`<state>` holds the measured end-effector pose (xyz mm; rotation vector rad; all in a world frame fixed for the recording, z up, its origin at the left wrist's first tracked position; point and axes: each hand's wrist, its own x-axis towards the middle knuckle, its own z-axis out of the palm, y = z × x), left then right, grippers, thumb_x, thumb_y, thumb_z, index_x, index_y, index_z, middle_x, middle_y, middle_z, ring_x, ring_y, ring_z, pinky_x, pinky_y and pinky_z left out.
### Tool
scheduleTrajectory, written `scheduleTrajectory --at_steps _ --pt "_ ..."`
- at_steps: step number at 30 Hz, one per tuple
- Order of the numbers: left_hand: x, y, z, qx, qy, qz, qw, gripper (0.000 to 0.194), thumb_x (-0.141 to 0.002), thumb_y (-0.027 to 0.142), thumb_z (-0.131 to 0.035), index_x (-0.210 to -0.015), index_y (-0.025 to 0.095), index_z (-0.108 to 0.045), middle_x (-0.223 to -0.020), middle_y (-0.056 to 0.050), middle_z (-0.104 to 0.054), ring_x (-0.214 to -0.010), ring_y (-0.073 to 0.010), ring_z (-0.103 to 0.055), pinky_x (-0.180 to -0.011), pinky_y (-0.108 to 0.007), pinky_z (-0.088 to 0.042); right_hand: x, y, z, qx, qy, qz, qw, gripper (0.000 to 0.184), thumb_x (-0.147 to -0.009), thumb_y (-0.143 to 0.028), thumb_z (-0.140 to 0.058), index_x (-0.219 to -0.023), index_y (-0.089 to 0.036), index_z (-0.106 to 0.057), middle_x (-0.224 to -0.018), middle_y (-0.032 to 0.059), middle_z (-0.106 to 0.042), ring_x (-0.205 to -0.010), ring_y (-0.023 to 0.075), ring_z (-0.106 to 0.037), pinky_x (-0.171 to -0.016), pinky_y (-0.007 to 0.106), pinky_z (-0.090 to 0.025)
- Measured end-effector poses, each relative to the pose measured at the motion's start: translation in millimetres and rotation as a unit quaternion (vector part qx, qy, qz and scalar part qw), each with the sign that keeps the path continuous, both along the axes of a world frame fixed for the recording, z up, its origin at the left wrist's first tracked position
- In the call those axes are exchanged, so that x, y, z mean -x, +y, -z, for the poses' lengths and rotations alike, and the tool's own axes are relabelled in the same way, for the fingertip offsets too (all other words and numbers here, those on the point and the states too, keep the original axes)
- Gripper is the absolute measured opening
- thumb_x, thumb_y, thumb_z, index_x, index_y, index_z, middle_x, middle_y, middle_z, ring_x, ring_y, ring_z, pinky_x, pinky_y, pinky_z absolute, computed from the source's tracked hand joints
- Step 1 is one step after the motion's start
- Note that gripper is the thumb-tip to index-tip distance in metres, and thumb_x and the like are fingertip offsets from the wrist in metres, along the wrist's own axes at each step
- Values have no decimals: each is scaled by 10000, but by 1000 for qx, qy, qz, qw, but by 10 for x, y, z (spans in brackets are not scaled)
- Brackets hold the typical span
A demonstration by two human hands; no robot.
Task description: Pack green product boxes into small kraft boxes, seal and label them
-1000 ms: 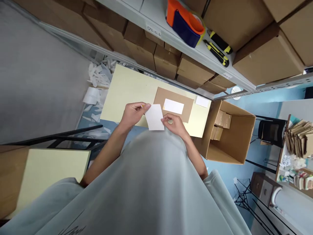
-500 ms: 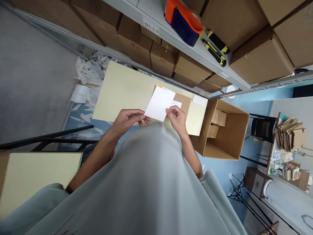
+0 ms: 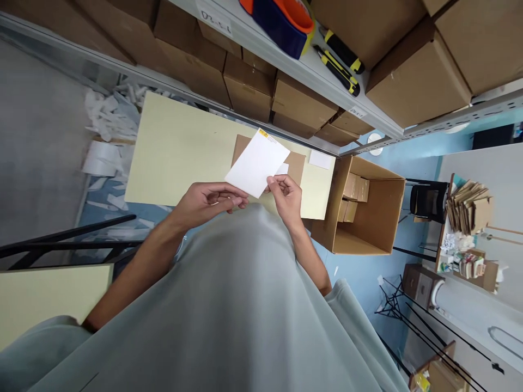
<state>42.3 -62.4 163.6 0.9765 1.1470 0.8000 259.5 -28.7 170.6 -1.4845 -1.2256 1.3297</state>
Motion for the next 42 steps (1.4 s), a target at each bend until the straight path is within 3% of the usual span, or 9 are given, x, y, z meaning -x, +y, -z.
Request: scheduleTrajectory --at_steps 11,25,37,42 --pt "-409 9 -92 10 -30 -45 998 557 -752 718 -917 -924 195 -835 -886 -115 -845 -796 -280 -818 -591 -315 -619 -103 -126 -112 -18 2 31 999 498 -899 -724 -834 -907 -249 -684 -866 22 -786 -790 203 -757 -845 381 -633" --pt "-581 16 -148 -6 -25 -66 997 395 -811 582 -882 -869 203 -786 -872 -111 -833 -786 -275 -813 -558 -316 -590 -298 -95 -115 -20 17 30 999 482 -903 -706 -840 -885 -254 -673 -864 22 -803 -790 204 -765 -835 380 -634" --pt "-714 33 -154 13 -12 -66 998 481 -785 658 -897 -870 204 -765 -866 -111 -827 -791 -279 -816 -563 -317 -602 -422 -96 -84 -23 26 31 999 473 -911 -695 -841 -892 -251 -680 -880 24 -803 -780 197 -754 -828 370 -638" --pt "-761 43 -164 14 -18 -74 997 441 -774 613 -914 -847 205 -765 -844 -103 -825 -766 -266 -810 -540 -297 -587 -454 -98 -122 -9 16 42 999 486 -893 -708 -852 -878 -253 -681 -842 11 -776 -775 195 -743 -826 367 -638"
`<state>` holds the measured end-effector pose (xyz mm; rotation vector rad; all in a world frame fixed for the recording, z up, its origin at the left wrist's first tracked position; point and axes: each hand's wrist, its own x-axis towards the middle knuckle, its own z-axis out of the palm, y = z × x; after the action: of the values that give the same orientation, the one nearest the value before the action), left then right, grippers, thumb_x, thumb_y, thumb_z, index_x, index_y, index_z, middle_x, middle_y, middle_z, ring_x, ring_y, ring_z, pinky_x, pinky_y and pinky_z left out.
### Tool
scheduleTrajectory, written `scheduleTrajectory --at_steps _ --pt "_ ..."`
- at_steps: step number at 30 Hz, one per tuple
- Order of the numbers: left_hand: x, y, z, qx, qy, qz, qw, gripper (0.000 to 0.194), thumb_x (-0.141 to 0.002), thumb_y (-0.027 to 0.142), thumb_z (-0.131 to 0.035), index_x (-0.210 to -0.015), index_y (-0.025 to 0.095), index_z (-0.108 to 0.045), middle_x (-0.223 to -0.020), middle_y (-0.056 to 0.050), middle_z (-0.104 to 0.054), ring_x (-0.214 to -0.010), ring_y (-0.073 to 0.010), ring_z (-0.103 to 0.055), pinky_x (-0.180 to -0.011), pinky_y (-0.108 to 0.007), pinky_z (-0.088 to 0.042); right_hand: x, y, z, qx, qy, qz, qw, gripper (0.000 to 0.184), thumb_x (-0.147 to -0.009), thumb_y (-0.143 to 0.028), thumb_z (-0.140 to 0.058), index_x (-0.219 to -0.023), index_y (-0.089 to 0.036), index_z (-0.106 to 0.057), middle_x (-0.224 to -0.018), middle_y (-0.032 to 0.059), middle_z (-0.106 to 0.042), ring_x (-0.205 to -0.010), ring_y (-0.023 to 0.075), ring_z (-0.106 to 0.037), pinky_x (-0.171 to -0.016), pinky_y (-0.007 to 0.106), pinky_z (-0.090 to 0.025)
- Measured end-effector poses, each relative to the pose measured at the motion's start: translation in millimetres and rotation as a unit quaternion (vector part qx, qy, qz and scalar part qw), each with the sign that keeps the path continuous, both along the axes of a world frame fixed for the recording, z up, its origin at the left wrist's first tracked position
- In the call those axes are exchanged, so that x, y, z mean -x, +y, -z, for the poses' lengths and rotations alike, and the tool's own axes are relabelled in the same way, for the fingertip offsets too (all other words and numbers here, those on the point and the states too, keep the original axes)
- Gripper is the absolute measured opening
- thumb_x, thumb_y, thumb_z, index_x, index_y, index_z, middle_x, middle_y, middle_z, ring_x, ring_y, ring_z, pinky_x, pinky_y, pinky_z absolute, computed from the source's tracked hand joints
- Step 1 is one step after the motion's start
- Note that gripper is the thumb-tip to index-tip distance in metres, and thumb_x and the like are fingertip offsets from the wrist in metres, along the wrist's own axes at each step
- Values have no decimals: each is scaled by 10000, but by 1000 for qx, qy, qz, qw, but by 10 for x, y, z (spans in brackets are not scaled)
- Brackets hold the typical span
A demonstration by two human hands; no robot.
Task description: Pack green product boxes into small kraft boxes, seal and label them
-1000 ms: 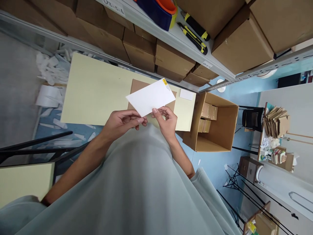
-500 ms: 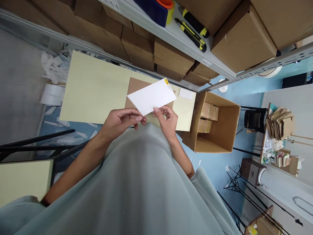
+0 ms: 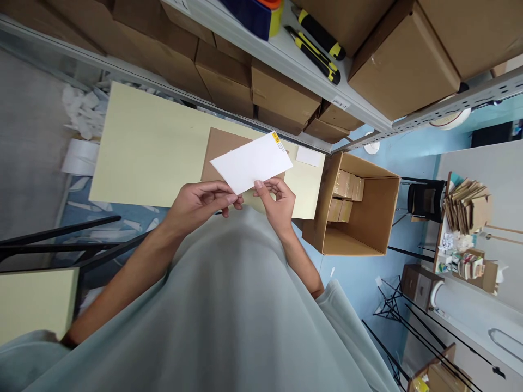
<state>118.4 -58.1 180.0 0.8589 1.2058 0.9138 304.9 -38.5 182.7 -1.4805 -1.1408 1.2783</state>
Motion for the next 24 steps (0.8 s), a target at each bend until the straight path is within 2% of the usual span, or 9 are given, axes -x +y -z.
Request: scheduleTrajectory --at_steps 6,12,15,20,24 --pt "-57 28 11 -8 8 8 1000 434 -791 619 -887 -831 208 -752 -826 -102 -818 -769 -266 -806 -543 -306 -595 -47 26 -2 16 -5 1 1000 528 -862 -752 -859 -876 -253 -685 -856 18 -784 -775 197 -744 -833 373 -647" --pt "-105 43 72 -31 32 -2 999 427 -825 623 -848 -846 213 -729 -777 -68 -768 -762 -244 -794 -552 -292 -591 -102 39 134 50 -33 -32 998 533 -861 -751 -857 -836 -240 -709 -771 -1 -739 -699 168 -682 -756 332 -608" --pt "-99 46 108 -50 65 -8 997 374 -858 578 -809 -846 217 -717 -831 -66 -769 -784 -224 -779 -587 -285 -591 -115 2 118 16 -66 -34 997 464 -902 -696 -846 -845 -246 -750 -810 2 -745 -726 166 -663 -774 332 -596" --pt "-32 43 105 -89 125 25 988 298 -889 522 -739 -848 227 -734 -907 -61 -790 -838 -201 -754 -683 -271 -600 -60 -35 -30 -30 -66 -117 991 333 -922 -622 -855 -925 -290 -841 -927 29 -771 -844 199 -683 -859 370 -616" --pt "42 26 95 -117 147 34 982 257 -913 487 -688 -855 242 -740 -922 -50 -782 -846 -194 -735 -707 -271 -595 30 -14 -53 -44 -87 -131 987 295 -955 -583 -826 -893 -295 -835 -918 27 -752 -798 193 -654 -847 377 -604"
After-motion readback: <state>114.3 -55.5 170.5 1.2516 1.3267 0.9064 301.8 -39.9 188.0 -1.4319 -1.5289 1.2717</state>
